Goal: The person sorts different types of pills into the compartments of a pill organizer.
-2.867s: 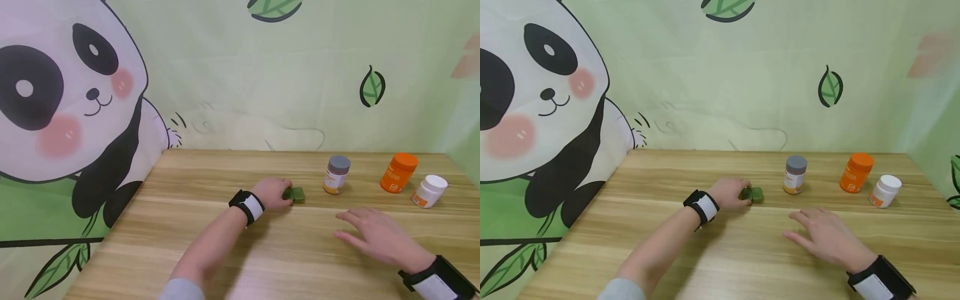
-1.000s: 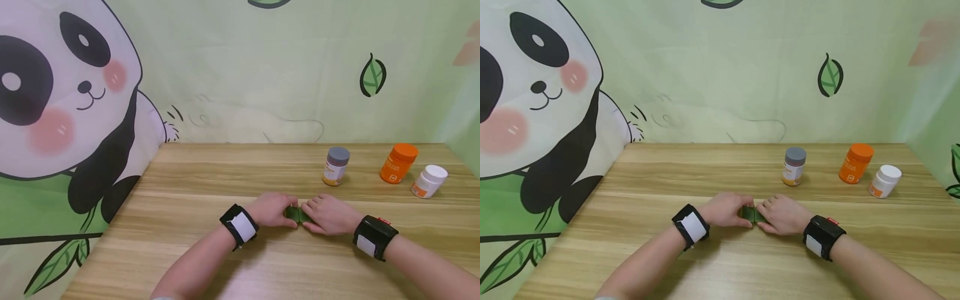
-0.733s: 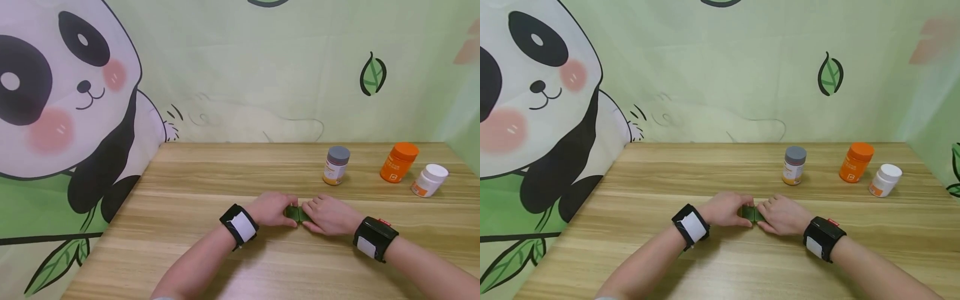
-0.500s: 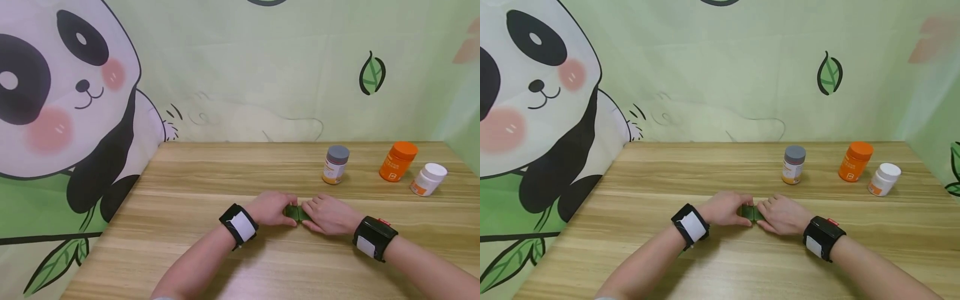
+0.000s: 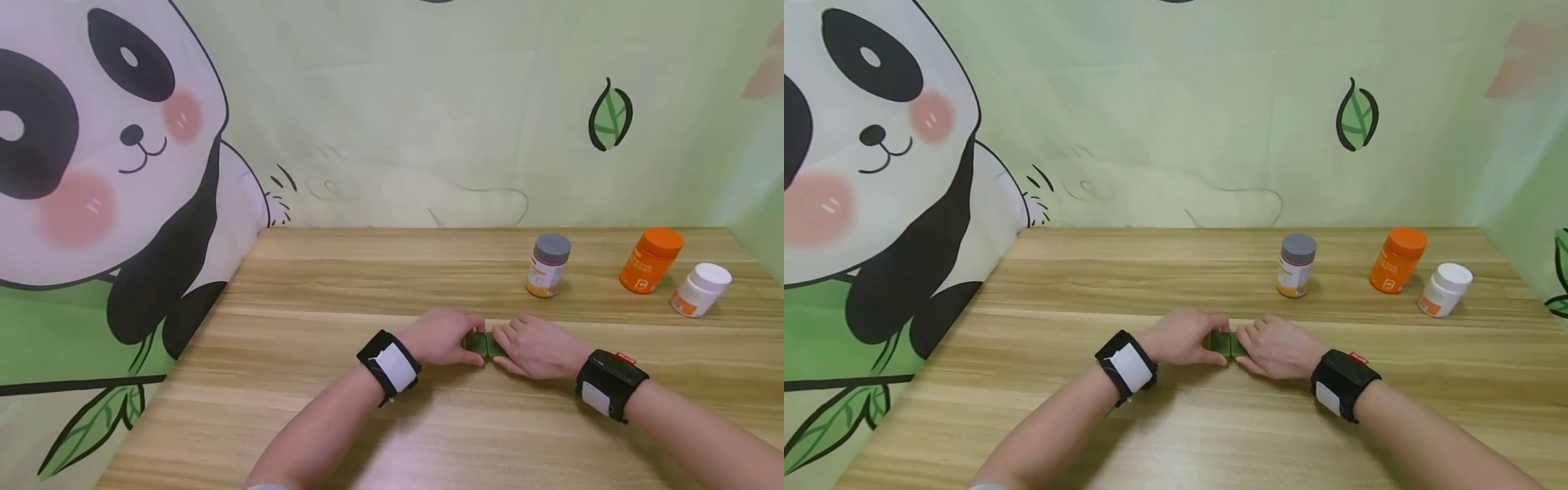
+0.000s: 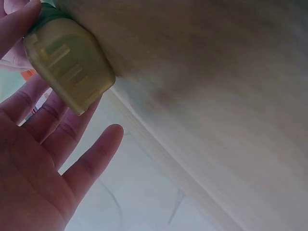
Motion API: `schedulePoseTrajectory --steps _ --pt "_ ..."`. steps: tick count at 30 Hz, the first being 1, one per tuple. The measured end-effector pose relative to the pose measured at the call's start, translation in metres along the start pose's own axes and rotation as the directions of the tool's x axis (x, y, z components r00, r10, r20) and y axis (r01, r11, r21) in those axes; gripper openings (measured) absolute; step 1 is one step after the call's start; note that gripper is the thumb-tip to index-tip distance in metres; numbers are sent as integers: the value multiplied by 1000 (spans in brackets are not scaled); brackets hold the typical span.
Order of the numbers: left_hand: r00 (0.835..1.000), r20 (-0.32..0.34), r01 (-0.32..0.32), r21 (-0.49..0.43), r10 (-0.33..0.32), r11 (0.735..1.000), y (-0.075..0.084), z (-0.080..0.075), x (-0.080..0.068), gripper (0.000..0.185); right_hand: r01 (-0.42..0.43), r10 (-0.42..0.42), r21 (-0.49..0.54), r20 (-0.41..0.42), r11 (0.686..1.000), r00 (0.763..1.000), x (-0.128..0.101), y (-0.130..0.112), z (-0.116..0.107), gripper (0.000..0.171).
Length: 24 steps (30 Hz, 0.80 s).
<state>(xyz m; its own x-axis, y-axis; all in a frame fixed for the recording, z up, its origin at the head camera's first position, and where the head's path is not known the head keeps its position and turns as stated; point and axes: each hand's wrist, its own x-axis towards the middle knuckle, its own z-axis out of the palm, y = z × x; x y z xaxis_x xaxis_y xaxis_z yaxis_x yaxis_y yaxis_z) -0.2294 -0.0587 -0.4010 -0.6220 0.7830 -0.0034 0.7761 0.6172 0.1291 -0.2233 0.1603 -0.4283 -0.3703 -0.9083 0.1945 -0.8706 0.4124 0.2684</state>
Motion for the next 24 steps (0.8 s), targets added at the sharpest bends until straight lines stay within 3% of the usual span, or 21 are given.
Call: schedulePoseTrajectory --steps 7,11,18,24 --pt "1000 9 -6 3 6 1000 4 -5 4 41 25 -25 -5 -75 1000 997 -1 9 -5 28" --pt "1000 16 -5 -1 5 1000 5 -7 5 41 5 1 58 -105 998 995 -2 12 -8 21" --pt "1000 -3 27 -23 -27 999 2 -6 1 48 -143 187 207 -214 968 959 6 10 -14 11" --pt "997 -25 66 -54 -67 996 4 -3 -1 50 -285 335 309 -120 907 935 14 10 -14 11"
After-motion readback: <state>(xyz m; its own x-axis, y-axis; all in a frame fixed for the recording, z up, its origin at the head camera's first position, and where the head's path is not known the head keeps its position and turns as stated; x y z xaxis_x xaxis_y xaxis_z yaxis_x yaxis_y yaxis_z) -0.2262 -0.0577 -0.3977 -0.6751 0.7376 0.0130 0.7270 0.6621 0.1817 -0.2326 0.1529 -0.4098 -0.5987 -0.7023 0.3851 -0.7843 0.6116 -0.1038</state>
